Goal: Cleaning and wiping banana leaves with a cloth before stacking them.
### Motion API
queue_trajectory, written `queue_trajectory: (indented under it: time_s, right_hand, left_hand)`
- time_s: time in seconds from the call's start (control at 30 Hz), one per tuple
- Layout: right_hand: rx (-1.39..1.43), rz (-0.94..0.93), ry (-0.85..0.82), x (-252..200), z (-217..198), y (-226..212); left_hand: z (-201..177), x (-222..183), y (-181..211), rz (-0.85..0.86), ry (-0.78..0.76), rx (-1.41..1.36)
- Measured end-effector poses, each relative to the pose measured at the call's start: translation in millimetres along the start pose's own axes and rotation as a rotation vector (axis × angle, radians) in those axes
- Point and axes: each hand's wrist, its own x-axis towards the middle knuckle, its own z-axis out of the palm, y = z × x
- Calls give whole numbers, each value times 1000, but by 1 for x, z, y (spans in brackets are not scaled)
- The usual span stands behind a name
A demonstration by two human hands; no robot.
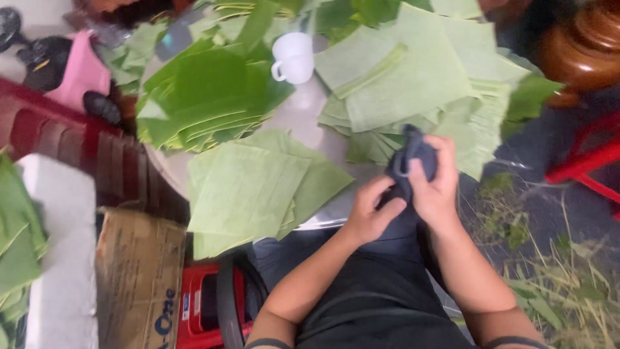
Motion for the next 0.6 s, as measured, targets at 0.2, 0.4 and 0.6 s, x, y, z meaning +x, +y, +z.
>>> queue_trajectory:
  time_s: [0.2, 0.4, 0.6]
  right_hand:
    - [99, 39, -191, 10, -16, 17]
    - [322, 131, -146, 11, -26, 31]
    - [183, 67, 67, 20, -4, -3]
  left_hand:
    - [-11, 7, -5, -159, 88, -146]
    - [-38, 1, -10, -288, -46, -93]
    - [-32, -16, -62, -619, 190, -428]
